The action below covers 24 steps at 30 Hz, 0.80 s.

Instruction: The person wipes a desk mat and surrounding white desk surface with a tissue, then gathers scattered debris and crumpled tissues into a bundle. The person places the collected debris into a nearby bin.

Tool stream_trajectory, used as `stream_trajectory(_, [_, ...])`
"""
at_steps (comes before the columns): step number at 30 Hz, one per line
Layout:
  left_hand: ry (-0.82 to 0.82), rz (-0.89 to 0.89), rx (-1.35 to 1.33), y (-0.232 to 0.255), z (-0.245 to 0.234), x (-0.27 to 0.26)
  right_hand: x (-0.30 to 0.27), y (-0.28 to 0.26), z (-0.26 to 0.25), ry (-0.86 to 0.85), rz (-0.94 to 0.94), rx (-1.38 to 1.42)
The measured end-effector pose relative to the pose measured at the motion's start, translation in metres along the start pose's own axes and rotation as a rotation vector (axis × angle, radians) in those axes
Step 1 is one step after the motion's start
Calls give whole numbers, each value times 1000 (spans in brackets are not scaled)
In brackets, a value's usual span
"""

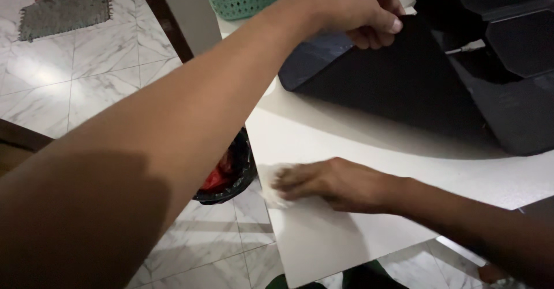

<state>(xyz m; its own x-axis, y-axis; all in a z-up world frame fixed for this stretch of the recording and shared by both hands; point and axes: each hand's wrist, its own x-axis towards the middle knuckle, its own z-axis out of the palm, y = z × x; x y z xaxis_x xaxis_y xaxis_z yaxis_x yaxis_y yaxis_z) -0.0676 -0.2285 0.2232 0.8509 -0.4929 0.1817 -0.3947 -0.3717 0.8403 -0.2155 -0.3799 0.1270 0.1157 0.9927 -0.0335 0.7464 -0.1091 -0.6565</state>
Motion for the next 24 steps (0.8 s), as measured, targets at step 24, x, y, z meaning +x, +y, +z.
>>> stream_trajectory(24, [4, -66, -57, 17, -10, 2, 26, 80, -23, 215, 118, -310])
